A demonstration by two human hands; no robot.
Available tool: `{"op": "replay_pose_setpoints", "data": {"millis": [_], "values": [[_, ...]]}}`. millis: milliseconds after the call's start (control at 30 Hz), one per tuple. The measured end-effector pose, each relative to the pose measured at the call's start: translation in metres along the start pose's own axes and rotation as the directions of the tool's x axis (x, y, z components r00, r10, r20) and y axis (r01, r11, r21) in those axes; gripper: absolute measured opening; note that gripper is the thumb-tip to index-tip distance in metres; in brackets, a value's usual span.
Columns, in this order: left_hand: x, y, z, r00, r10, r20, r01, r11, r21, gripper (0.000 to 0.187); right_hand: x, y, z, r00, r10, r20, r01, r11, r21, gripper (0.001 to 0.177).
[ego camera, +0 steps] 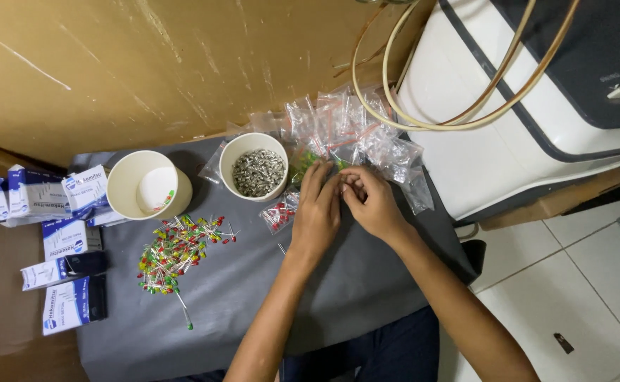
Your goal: The person is picking up small LED components from a pile and placing them into small transparent plastic bags.
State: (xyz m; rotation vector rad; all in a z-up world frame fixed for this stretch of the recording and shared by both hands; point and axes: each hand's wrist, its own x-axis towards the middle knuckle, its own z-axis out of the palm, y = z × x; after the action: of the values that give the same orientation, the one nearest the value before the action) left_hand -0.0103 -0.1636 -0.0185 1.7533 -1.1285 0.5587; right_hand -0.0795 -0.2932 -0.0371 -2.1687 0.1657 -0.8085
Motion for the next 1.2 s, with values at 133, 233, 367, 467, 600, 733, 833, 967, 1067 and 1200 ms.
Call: {"op": "replay_pose_setpoints", "data": {"millis": [133,233,367,467,600,733,833,967,1067,1200], "values": [[-0.007,0.004,-0.021,0.999,-0.047,0.019,0.048,0.998,-0.029,0.022,0.0,-0.015,-0.002,0.999,-0.019,0.045,0.019,1.0,0.008,0.031],[-0.015,0.001,-0.037,0.999,-0.047,0.015,0.047,0.999,-0.022,0.023,0.005,-0.022,0.001,0.995,-0.057,0.079,0.056,0.998,0.01,0.028],[-0.019,0.004,-0.062,0.995,-0.097,0.011,0.097,0.995,0.001,0.019,0.005,-0.031,0.01,0.992,-0.081,0.099,0.083,0.996,-0.013,0.027],[-0.029,-0.007,-0.073,0.994,-0.109,0.01,0.108,0.989,0.098,0.018,0.005,-0.044,0.011,0.98,-0.115,0.164,0.134,0.985,-0.113,0.03],[-0.04,-0.012,-0.077,0.968,-0.209,0.14,0.148,0.924,0.353,0.038,0.002,-0.042,0.007,0.974,-0.098,0.203,0.15,0.953,-0.261,0.034],[-0.038,-0.011,-0.064,0.97,-0.181,0.161,0.117,0.933,0.342,0.035,-0.001,-0.037,-0.002,0.992,-0.067,0.11,0.1,0.939,-0.33,0.038],[-0.03,-0.009,-0.049,0.971,-0.165,0.176,0.102,0.941,0.323,0.028,-0.001,-0.034,-0.009,0.993,0.006,0.119,0.035,0.938,-0.344,0.045],[-0.011,-0.007,-0.03,0.99,-0.065,0.123,0.028,0.959,0.282,0.018,0.006,-0.042,-0.016,0.989,0.044,0.138,0.001,0.952,-0.306,0.041],[-0.009,-0.013,-0.015,0.99,-0.054,0.127,0.012,0.95,0.311,0.016,0.009,-0.037,-0.018,0.988,0.075,0.138,-0.032,0.956,-0.292,0.038],[-0.006,-0.017,-0.005,0.993,-0.061,0.098,0.028,0.949,0.315,0.017,0.005,-0.028,-0.016,0.989,0.055,0.138,-0.013,0.957,-0.289,0.032]]}}
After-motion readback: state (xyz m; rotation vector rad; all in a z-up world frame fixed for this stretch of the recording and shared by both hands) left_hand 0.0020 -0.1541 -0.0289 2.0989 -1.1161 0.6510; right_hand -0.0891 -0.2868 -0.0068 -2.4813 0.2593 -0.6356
